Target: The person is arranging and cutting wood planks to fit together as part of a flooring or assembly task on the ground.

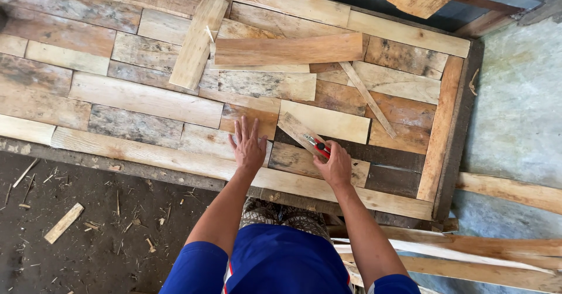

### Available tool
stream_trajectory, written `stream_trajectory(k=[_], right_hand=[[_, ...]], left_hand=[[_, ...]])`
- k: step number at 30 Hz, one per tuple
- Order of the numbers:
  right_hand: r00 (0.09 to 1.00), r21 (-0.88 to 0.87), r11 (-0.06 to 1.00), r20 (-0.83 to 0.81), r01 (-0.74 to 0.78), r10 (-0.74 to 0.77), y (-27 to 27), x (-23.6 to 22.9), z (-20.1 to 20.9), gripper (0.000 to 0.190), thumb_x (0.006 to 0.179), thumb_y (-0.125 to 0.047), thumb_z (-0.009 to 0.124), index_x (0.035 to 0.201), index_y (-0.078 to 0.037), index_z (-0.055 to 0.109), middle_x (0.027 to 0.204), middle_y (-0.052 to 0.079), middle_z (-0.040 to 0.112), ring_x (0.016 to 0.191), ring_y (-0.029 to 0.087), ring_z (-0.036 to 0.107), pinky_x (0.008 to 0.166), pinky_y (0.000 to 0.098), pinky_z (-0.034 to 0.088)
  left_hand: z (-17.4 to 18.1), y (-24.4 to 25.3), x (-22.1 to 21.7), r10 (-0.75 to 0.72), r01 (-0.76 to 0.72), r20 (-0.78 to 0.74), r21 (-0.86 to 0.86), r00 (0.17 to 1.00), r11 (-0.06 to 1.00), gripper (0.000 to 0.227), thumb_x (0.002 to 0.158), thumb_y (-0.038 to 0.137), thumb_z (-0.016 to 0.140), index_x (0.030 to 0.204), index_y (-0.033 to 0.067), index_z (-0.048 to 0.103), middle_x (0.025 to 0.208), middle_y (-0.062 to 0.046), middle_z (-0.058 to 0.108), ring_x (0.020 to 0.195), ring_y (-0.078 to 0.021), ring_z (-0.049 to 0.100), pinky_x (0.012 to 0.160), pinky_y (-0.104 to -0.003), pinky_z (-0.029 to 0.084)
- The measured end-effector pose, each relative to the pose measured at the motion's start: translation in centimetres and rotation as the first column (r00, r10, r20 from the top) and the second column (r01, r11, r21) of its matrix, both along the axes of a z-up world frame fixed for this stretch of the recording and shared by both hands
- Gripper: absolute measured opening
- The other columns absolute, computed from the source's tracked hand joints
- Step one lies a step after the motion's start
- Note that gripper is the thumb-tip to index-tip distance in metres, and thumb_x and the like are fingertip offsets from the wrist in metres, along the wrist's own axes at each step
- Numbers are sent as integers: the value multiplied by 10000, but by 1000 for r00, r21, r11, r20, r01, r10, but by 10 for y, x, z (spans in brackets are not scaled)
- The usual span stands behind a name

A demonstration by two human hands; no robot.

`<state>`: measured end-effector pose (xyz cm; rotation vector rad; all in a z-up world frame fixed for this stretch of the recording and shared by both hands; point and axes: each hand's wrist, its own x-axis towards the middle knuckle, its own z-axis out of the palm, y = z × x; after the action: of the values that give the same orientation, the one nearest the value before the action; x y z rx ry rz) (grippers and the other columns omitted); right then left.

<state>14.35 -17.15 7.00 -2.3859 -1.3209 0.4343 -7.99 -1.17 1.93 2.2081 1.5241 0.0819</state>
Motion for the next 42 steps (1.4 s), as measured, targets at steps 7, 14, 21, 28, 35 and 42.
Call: stream_trajectory(k=[7,14,21,28,35,42], right_hand=[[988,16,989,42,149,-149,9,4,-11,620,797,-347,855,1251,-29,577,1123,157,699,1059,364,657,905,491,523],[999,75,997,38,7,-10,48,-23,-14,440,980,-248,642,1333,-13,523,1175,193,654,1002,377,665,834,475,556],[995,56,998,-91,-20,26,81,-50,-7,277,1047,-189,567,1317,-129,571,1137,143,629,881,408,681,699,510,556],[996,20,997,-49,-77,78,91,-55,-1,279,1001,-181,609,1270,-115,572,1105,146,604,791,395,680,646,494,563],[990,12,991,-33,-135,136,95,-58,-3,309,1006,-155,597,1298,-79,530,1120,157,583,833,387,682,663,485,576],[991,48,991,-42,-127,129,95,-60,-7,314,997,-131,590,1295,-60,524,1129,175,577,846,412,673,686,501,565]], left_hand=[[-10,-2,-5,-12,11,27,26,1000,1000,645,1023,473,459,1608,227,344,1720,-133,131,1585,-360,61,1228,-642,61],[-14,6,2,-30,29,55,26,998,999,627,1034,460,463,1583,172,366,1733,-136,154,1607,-339,91,1247,-617,68],[-14,11,3,-51,46,89,52,995,998,643,1031,415,468,1622,202,330,1715,-150,153,1583,-355,96,1233,-619,59],[-9,10,3,-38,36,87,21,996,999,664,996,401,522,1605,204,345,1714,-145,166,1584,-358,113,1231,-624,75],[-8,10,3,-53,51,91,21,994,998,680,1000,399,519,1614,177,329,1712,-169,145,1582,-372,91,1228,-630,58],[-5,11,3,-60,59,79,4,995,998,692,998,403,511,1623,191,307,1715,-165,125,1581,-370,81,1229,-623,51]])
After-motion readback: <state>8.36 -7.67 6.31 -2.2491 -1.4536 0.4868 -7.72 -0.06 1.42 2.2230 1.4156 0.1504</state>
